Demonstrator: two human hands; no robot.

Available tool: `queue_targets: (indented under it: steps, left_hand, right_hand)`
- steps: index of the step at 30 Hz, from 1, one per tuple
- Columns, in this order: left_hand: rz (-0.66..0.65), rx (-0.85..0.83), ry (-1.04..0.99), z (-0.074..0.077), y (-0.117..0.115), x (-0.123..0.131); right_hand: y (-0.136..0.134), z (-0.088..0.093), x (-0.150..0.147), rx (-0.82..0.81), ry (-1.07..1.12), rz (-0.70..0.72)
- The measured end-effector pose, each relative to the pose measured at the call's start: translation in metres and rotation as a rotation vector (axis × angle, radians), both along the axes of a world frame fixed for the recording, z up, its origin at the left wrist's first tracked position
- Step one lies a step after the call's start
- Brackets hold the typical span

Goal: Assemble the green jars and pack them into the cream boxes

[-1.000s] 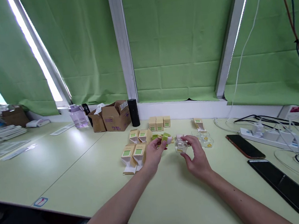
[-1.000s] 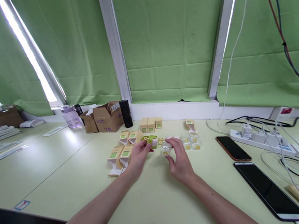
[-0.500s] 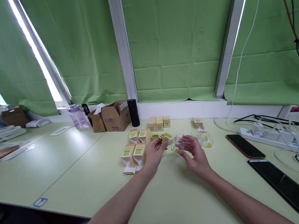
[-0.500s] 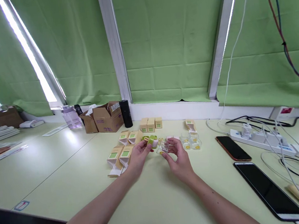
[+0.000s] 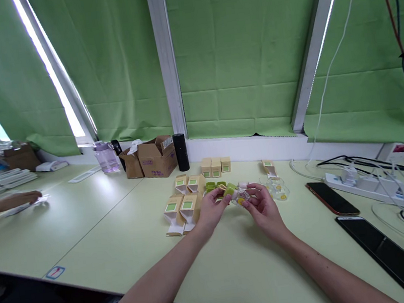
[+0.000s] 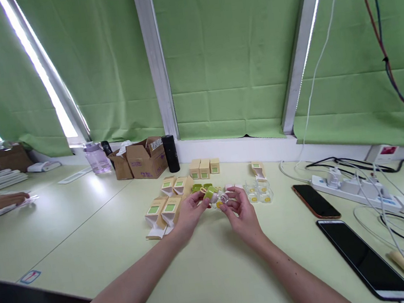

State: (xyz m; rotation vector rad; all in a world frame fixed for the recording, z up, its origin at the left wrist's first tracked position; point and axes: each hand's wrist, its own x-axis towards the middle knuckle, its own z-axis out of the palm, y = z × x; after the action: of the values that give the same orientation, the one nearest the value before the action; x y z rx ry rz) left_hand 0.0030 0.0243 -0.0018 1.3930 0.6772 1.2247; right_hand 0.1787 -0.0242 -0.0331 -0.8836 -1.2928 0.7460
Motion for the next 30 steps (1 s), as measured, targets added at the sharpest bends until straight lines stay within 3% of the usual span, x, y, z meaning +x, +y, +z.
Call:
queue_targets:
  steps: [20, 30]
  left_hand:
    - [-0.058, 0.007, -0.013, -0.0078, 0.0022, -0.0002]
    - [-0.113, 0.047, 0.082, -0.0011, -0.0076, 0.0013]
  right_hand:
    - [-0.0017, -0.0003, -0.0013, 0.0, -0.017, 0.02]
    - [-0.0074, 0.0055, 0.0062, 0.029, -0.293, -0.057]
